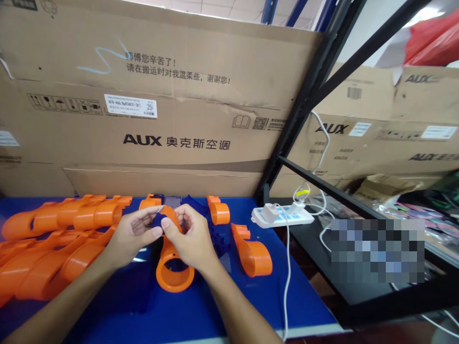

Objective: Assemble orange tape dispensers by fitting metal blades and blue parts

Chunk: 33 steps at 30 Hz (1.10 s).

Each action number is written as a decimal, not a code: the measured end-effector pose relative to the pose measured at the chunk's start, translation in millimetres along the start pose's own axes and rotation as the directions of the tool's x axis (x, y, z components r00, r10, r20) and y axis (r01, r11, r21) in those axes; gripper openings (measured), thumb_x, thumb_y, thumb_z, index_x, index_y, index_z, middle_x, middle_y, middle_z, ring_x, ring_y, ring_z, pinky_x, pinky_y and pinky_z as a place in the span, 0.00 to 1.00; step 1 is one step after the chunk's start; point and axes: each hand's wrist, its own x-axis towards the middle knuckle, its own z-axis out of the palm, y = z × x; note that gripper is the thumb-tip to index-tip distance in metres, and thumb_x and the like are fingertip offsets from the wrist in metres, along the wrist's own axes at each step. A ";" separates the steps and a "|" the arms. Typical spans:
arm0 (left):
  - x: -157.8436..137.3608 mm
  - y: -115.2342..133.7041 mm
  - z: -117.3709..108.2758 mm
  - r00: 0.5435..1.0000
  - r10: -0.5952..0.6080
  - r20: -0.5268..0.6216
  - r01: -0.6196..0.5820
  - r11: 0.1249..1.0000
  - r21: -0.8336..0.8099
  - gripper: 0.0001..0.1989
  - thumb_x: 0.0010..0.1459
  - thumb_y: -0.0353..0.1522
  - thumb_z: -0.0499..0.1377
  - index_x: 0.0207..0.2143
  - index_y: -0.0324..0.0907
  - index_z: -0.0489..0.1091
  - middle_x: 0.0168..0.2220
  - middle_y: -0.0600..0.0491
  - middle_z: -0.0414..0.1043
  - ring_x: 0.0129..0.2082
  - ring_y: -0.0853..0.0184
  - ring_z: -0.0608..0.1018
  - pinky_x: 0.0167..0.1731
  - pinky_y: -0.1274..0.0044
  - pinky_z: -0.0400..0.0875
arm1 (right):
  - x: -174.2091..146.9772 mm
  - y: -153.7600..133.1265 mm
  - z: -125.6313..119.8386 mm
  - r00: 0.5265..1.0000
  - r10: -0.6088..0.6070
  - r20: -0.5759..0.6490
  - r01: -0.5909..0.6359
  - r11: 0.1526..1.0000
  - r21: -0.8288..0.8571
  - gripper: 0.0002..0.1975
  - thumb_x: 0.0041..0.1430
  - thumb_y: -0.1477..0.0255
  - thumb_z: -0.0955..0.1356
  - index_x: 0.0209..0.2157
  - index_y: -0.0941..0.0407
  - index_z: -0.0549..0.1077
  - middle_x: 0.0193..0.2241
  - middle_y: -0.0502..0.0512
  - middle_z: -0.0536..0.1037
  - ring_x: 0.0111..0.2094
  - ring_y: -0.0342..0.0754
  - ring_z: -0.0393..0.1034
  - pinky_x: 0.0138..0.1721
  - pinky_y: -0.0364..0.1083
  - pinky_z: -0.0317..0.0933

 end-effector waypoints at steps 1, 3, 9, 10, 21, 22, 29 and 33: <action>0.2 -0.1 -0.5 1.000 0.000 -0.006 0.000 1.000 0.001 0.26 0.49 0.35 0.73 0.52 0.44 0.77 0.40 0.48 0.80 0.48 0.55 0.80 0.46 0.69 0.78 | 0.3 -0.9 0.4 1.000 0.003 -0.008 -0.003 1.000 0.008 0.16 0.63 0.56 0.70 0.35 0.55 0.69 0.29 0.49 0.72 0.32 0.45 0.67 0.34 0.44 0.64; 1.3 -0.2 -1.6 1.000 0.011 -0.028 -0.011 1.000 0.009 0.25 0.48 0.35 0.73 0.50 0.43 0.78 0.38 0.49 0.80 0.47 0.55 0.80 0.46 0.69 0.77 | 1.3 -3.0 0.5 1.000 0.009 -0.005 -0.009 1.000 0.019 0.17 0.63 0.55 0.70 0.34 0.55 0.70 0.30 0.50 0.72 0.32 0.45 0.67 0.34 0.44 0.64; 12.2 2.8 -5.4 0.990 -0.037 -0.137 0.002 0.970 -0.242 0.19 0.52 0.39 0.71 0.44 0.39 0.78 0.38 0.47 0.81 0.36 0.61 0.82 0.36 0.74 0.77 | 5.7 -3.9 -10.7 0.999 0.026 0.027 -0.025 0.999 -0.030 0.24 0.72 0.52 0.57 0.39 0.55 0.75 0.30 0.52 0.74 0.32 0.47 0.69 0.34 0.46 0.63; 14.8 4.5 -6.3 0.984 -0.072 -0.163 0.013 0.942 -0.334 0.18 0.53 0.40 0.69 0.42 0.38 0.78 0.37 0.48 0.81 0.32 0.63 0.81 0.33 0.75 0.76 | 6.4 -3.2 -13.4 1.000 0.026 0.017 -0.024 0.994 -0.108 0.24 0.73 0.54 0.57 0.39 0.55 0.75 0.30 0.52 0.75 0.33 0.48 0.70 0.35 0.46 0.63; 23.2 21.2 -24.5 0.926 -0.353 -0.131 0.155 0.674 -0.722 0.22 0.60 0.49 0.61 0.34 0.37 0.74 0.23 0.50 0.75 0.19 0.66 0.77 0.21 0.76 0.73 | -5.1 -10.7 -6.7 0.674 -0.043 0.738 0.419 0.845 -0.333 0.19 0.54 0.64 0.77 0.48 0.50 0.79 0.49 0.55 0.77 0.51 0.54 0.69 0.56 0.54 0.59; 23.1 21.7 -24.7 0.928 -0.350 -0.126 0.153 0.667 -0.729 0.22 0.61 0.48 0.60 0.34 0.37 0.74 0.23 0.50 0.75 0.19 0.66 0.77 0.21 0.76 0.73 | -6.5 -9.8 -4.8 0.657 -0.045 0.752 0.424 0.847 -0.320 0.20 0.53 0.64 0.77 0.49 0.49 0.80 0.51 0.55 0.75 0.53 0.55 0.67 0.57 0.55 0.58; 24.4 23.4 -22.9 0.943 -0.301 -0.141 0.109 0.681 -0.724 0.21 0.60 0.47 0.62 0.37 0.36 0.75 0.22 0.52 0.75 0.17 0.70 0.75 0.19 0.80 0.69 | -7.7 -0.5 0.1 0.637 -0.048 0.769 0.427 0.853 -0.301 0.12 0.59 0.65 0.75 0.45 0.47 0.83 0.54 0.56 0.73 0.56 0.56 0.65 0.59 0.57 0.57; 25.7 21.8 -24.2 0.940 -0.304 -0.151 0.107 0.688 -0.718 0.22 0.57 0.48 0.64 0.36 0.37 0.74 0.24 0.51 0.76 0.21 0.67 0.78 0.22 0.78 0.72 | -6.7 1.1 2.1 0.638 -0.075 0.767 0.443 0.850 -0.286 0.11 0.61 0.69 0.74 0.45 0.47 0.83 0.52 0.55 0.75 0.56 0.55 0.66 0.59 0.56 0.56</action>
